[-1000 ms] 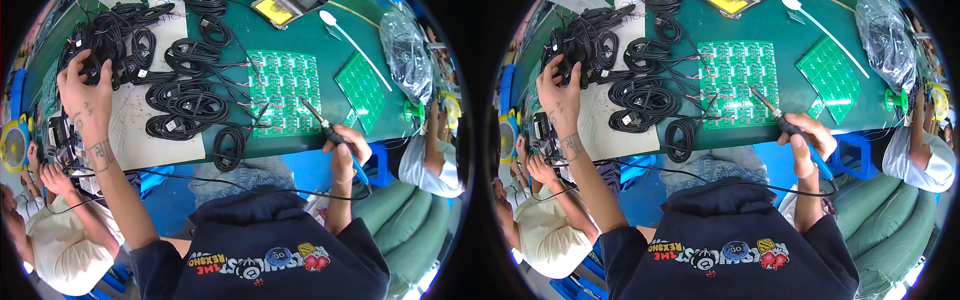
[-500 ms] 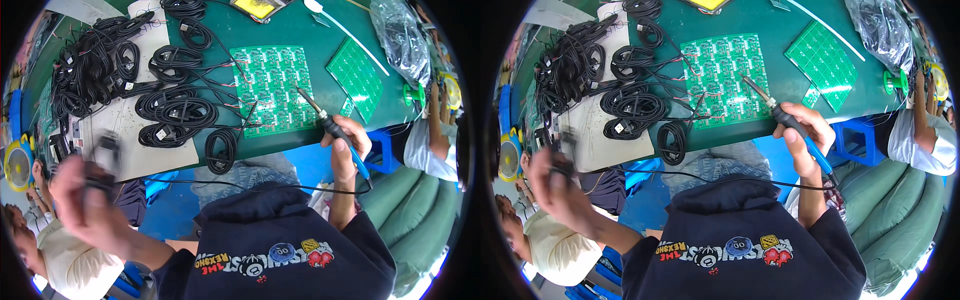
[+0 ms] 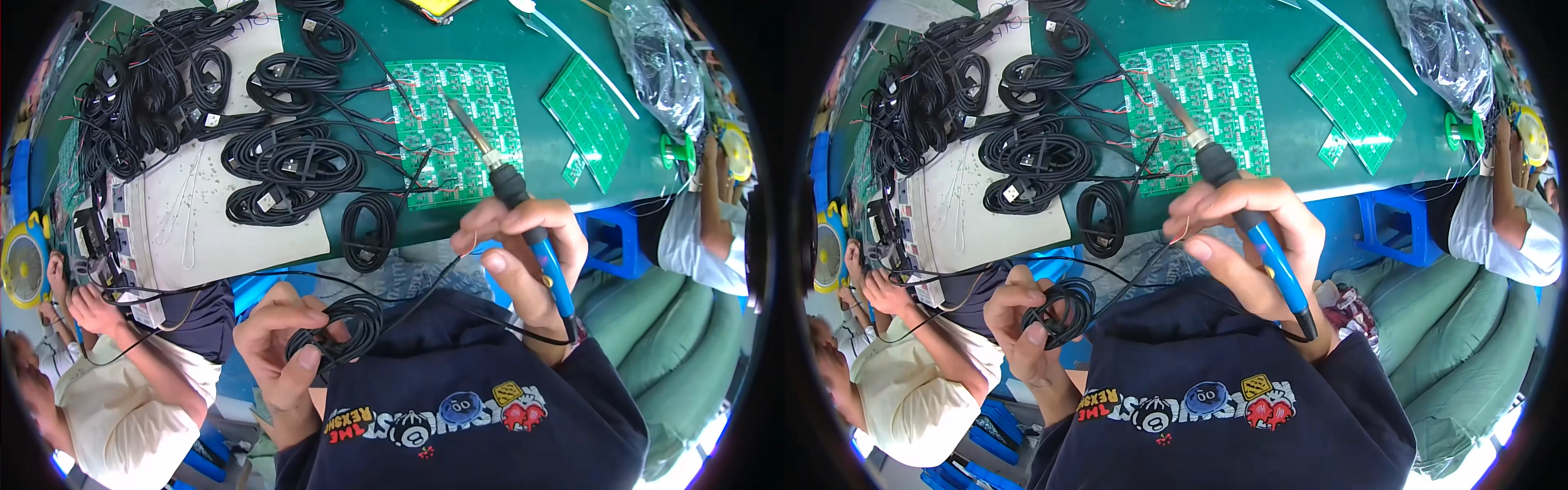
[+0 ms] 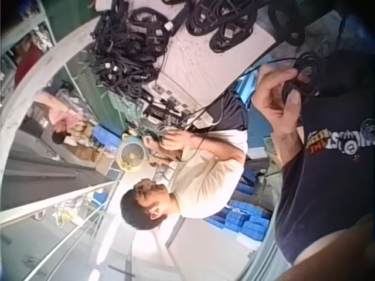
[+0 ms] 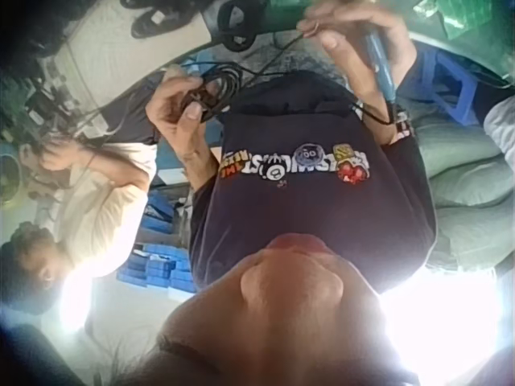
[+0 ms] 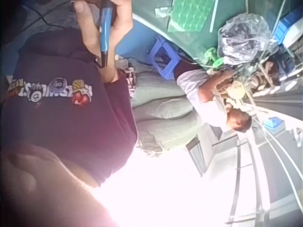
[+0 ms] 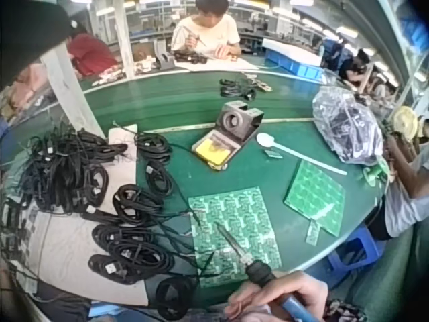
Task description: The person separates the wire leads of USB cables by hand and solders them onto circuit boards using a soldering iron.
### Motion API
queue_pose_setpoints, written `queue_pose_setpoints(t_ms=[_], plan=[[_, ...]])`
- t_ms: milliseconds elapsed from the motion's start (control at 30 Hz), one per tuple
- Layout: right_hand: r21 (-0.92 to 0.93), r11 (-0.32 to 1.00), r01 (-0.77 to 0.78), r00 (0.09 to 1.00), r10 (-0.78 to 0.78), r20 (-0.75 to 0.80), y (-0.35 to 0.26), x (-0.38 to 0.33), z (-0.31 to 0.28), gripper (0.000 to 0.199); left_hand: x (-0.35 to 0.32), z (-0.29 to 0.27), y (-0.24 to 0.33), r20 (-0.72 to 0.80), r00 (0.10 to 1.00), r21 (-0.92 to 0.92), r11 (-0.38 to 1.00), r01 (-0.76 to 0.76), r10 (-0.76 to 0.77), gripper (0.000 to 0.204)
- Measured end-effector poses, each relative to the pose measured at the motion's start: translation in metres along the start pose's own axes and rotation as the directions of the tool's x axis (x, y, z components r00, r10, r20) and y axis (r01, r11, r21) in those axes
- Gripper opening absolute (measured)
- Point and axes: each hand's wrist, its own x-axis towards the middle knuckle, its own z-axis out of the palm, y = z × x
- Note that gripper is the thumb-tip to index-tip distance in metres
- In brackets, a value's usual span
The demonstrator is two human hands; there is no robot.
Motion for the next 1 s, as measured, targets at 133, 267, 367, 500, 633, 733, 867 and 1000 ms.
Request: queue_pose_setpoints(t_ms=[133,267,367,500,633,733,867,1000], plan=[[0.124,0.992,-0.035,0.999,0.032,0.033,-0.006,-0.001,0.008,0.031,0.009,0.001,-0.004,0.092,0.996,-0.010,1.000,0.012,-0.011,0.032],[0.179,0.983,-0.032,0.999,0.026,0.036,-0.008,0.000,0.017,0.034,0.019,0.018,-0.004,0.209,0.970,0.183,0.979,0.086,-0.124,0.027],[-0.074,0.996,0.050,0.987,-0.038,0.158,-0.007,0.000,0.026,0.033,0.019,0.037,-0.008,0.176,0.935,0.226,0.937,0.268,-0.309,0.022],[-0.211,0.963,0.170,0.979,-0.141,0.145,-0.006,-0.004,0.035,0.034,0.022,0.049,-0.013,0.166,0.926,0.188,0.932,0.308,-0.340,0.019],[-0.301,0.920,0.251,0.968,-0.243,0.063,-0.005,-0.007,0.037,0.036,0.023,0.058,-0.016,0.093,0.954,0.143,0.952,0.272,-0.286,0.016],[-0.355,0.901,0.249,0.965,-0.264,0.008,-0.003,-0.007,0.037,0.036,0.022,0.065,-0.016,-0.006,0.973,0.069,0.971,0.229,-0.229,0.013],[-0.319,0.925,0.209,0.977,-0.210,0.030,-0.005,-0.007,0.034,0.036,0.023,0.070,-0.017,-0.042,0.958,0.026,0.959,0.283,-0.282,0.010],[-0.310,0.924,0.225,0.974,-0.221,0.049,-0.002,-0.007,0.030,0.036,0.025,0.071,-0.017,-0.039,0.951,0.019,0.952,0.307,-0.306,0.009]])
